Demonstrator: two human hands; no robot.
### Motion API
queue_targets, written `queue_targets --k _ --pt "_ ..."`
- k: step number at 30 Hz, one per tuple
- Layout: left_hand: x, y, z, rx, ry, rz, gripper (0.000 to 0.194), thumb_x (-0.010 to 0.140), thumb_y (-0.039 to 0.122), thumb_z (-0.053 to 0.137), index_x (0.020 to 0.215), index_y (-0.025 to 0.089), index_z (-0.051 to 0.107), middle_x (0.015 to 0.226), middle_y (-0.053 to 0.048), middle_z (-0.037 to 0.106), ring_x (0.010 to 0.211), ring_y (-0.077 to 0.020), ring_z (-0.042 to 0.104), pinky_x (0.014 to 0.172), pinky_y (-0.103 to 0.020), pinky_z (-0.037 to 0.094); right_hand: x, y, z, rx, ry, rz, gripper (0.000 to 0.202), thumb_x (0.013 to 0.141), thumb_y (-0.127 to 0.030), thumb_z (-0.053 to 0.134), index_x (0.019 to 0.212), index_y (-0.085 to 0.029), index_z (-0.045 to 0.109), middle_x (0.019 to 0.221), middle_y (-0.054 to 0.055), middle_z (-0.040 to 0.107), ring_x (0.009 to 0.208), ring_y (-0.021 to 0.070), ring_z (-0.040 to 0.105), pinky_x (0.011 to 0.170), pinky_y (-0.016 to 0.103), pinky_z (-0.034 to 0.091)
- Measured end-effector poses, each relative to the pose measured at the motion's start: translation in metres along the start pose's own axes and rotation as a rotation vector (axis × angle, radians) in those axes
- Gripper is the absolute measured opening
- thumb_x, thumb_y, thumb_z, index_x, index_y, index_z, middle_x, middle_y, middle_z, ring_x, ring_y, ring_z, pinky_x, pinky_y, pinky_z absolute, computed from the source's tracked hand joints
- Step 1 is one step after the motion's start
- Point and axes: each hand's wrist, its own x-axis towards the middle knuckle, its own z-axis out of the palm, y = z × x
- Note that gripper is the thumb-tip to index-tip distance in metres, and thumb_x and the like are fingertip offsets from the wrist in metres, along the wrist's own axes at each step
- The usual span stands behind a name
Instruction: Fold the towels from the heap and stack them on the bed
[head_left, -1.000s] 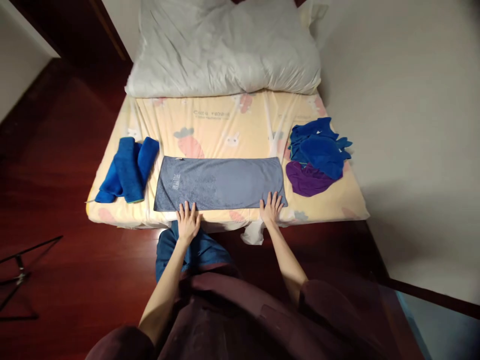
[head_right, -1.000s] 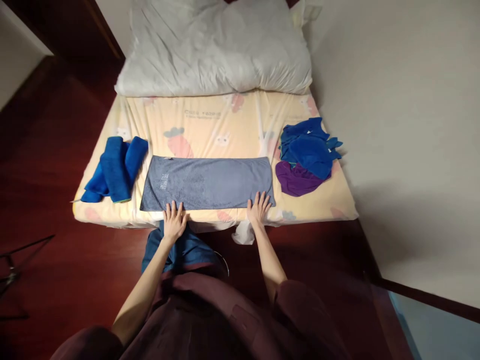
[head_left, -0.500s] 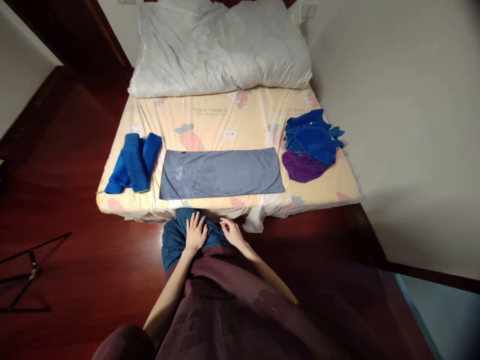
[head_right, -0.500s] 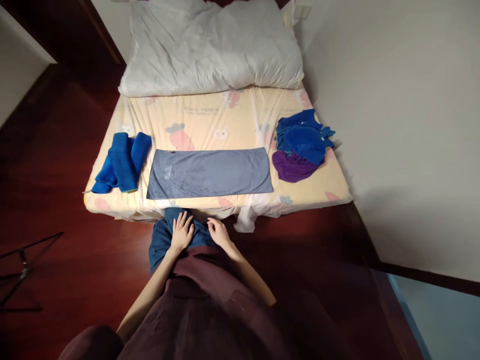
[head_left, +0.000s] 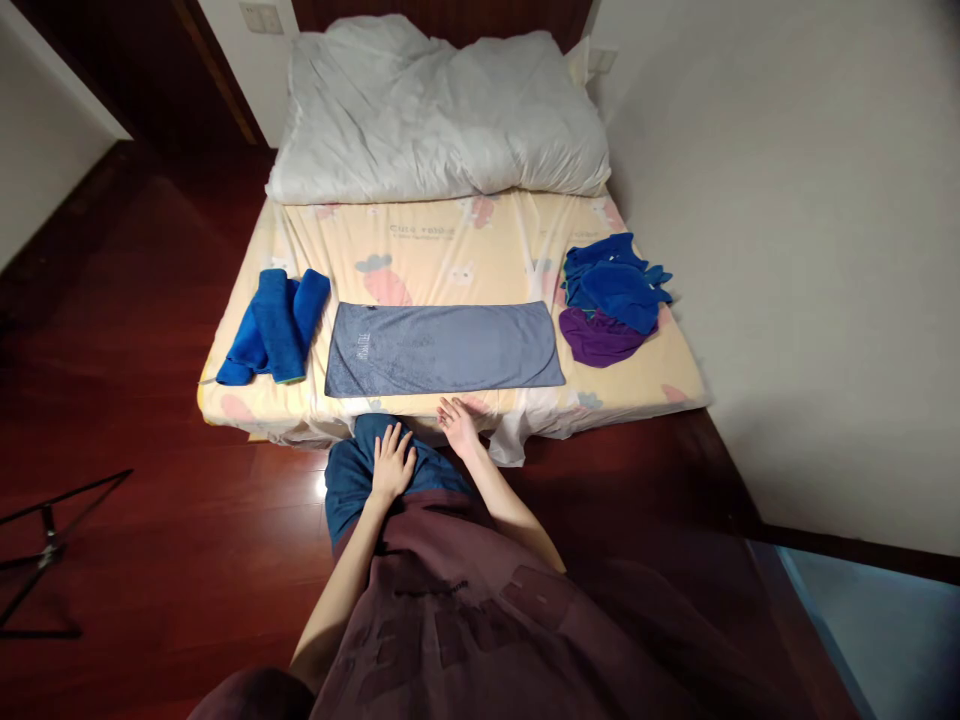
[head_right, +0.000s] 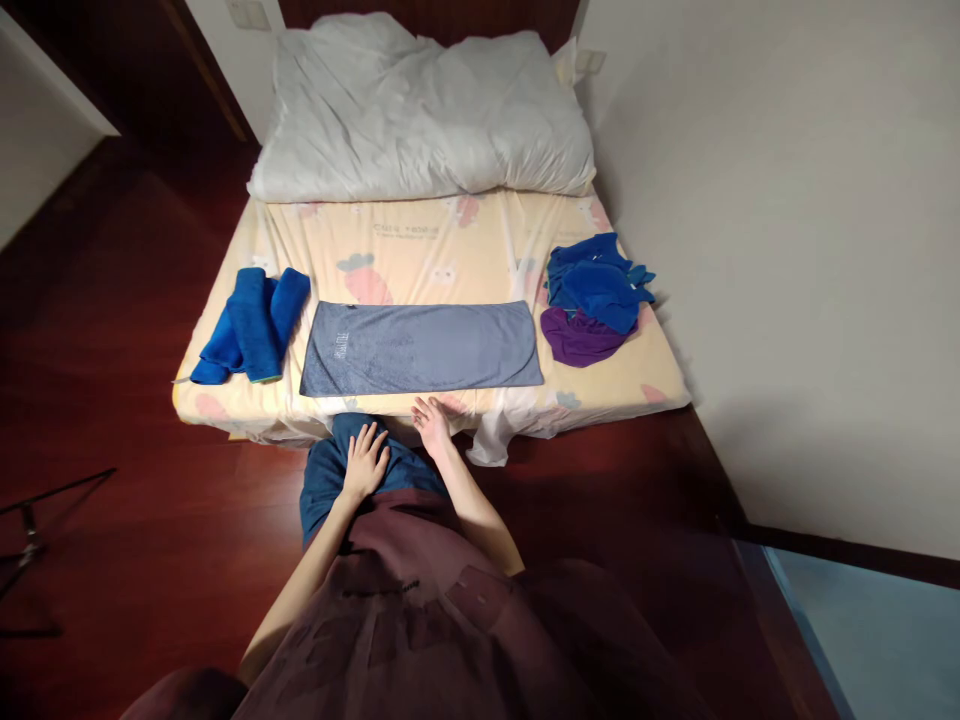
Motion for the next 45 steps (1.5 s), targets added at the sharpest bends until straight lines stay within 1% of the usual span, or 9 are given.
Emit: queue_targets --k 16,21,24,26,31,34,37,40,45 --pt "-0.001 0.005 -0.001 -0.013 0.017 -0.019 0.049 0.105 0.038 0.040 0.144 0.019 0.062 0.166 -0.012 0.042 0.159 -0.0329 0.030 0.130 -0.062 0.022 0.043 0.002 0.030 0.185 0.098 -0.007 0.023 0.107 -0.028 0.048 0.096 -0.022 0.068 0.126 0.004 0.075 0.099 0.0087 0.073 0.080 0.019 0.061" --pt "0.017 0.005 -0.025 -0.019 -0.088 -0.038 0.044 0.100 0.036 0.044 0.131 0.020 0.071 0.153 -0.012 0.059 0.150 -0.0332 0.046 0.126 -0.056 0.035 0.048 0.008 0.030 0.136 0.175 -0.086 0.019 0.105 -0.029 0.051 0.101 -0.023 0.068 0.134 0.005 0.073 0.114 0.0094 0.071 0.093 0.022 0.061" --pt "0.064 0.001 -0.056 -0.087 -0.233 -0.027 0.042 0.099 0.034 0.041 0.121 0.022 0.075 0.121 -0.010 0.077 0.117 -0.0290 0.071 0.106 -0.042 0.055 0.047 0.010 0.027 0.087 0.193 -0.111 0.018 0.103 -0.032 0.054 0.106 -0.024 0.069 0.138 0.006 0.071 0.120 0.0116 0.070 0.096 0.026 0.061" --pt "0.115 0.001 -0.076 -0.092 -0.242 0.014 0.042 0.100 0.037 0.041 0.118 0.023 0.076 0.111 -0.010 0.079 0.104 -0.0278 0.075 0.098 -0.038 0.057 0.049 0.010 0.025 0.062 0.200 -0.105 0.020 0.102 -0.035 0.054 0.109 -0.025 0.070 0.141 0.005 0.070 0.123 0.0123 0.069 0.097 0.027 0.061" --pt "0.273 0.025 -0.101 0.010 -0.210 0.184 0.035 0.099 0.027 0.046 0.116 0.021 0.077 0.117 -0.012 0.077 0.115 -0.0264 0.070 0.102 -0.034 0.054 0.058 0.012 0.023 0.017 0.248 -0.067 0.024 0.100 -0.042 0.056 0.113 -0.028 0.071 0.144 0.003 0.068 0.127 0.0140 0.068 0.101 0.031 0.060" --pt "0.358 0.045 -0.093 0.122 -0.262 0.186 0.038 0.099 0.019 0.045 0.122 0.017 0.075 0.122 -0.015 0.074 0.122 -0.0275 0.066 0.106 -0.037 0.051 0.065 0.016 0.019 0.036 0.278 -0.053 0.024 0.097 -0.042 0.062 0.114 -0.028 0.071 0.144 0.005 0.068 0.124 0.0156 0.069 0.102 0.032 0.059" --pt "0.422 0.059 -0.073 0.183 -0.319 0.139 0.042 0.097 0.013 0.047 0.131 0.015 0.071 0.121 -0.018 0.072 0.128 -0.0296 0.062 0.109 -0.039 0.049 0.068 0.020 0.013 0.072 0.259 -0.034 0.024 0.098 -0.040 0.059 0.115 -0.030 0.072 0.143 0.003 0.068 0.121 0.0142 0.070 0.107 0.033 0.056" --pt "0.462 0.065 -0.048 0.186 -0.356 0.093 0.045 0.094 0.010 0.050 0.135 0.015 0.069 0.121 -0.020 0.070 0.128 -0.0308 0.063 0.109 -0.041 0.049 0.070 0.021 0.012 0.076 0.286 -0.013 0.027 0.099 -0.040 0.055 0.118 -0.032 0.072 0.145 0.002 0.067 0.125 0.0140 0.069 0.109 0.034 0.054" --pt "0.497 0.062 -0.016 0.150 -0.438 0.050 0.034 0.091 0.017 0.061 0.123 0.019 0.074 0.123 -0.015 0.070 0.124 -0.0302 0.064 0.107 -0.039 0.049 0.073 0.019 0.013 0.071 0.368 0.076 0.029 0.100 -0.036 0.051 0.120 -0.034 0.071 0.147 0.001 0.065 0.131 0.0137 0.066 0.111 0.034 0.051"
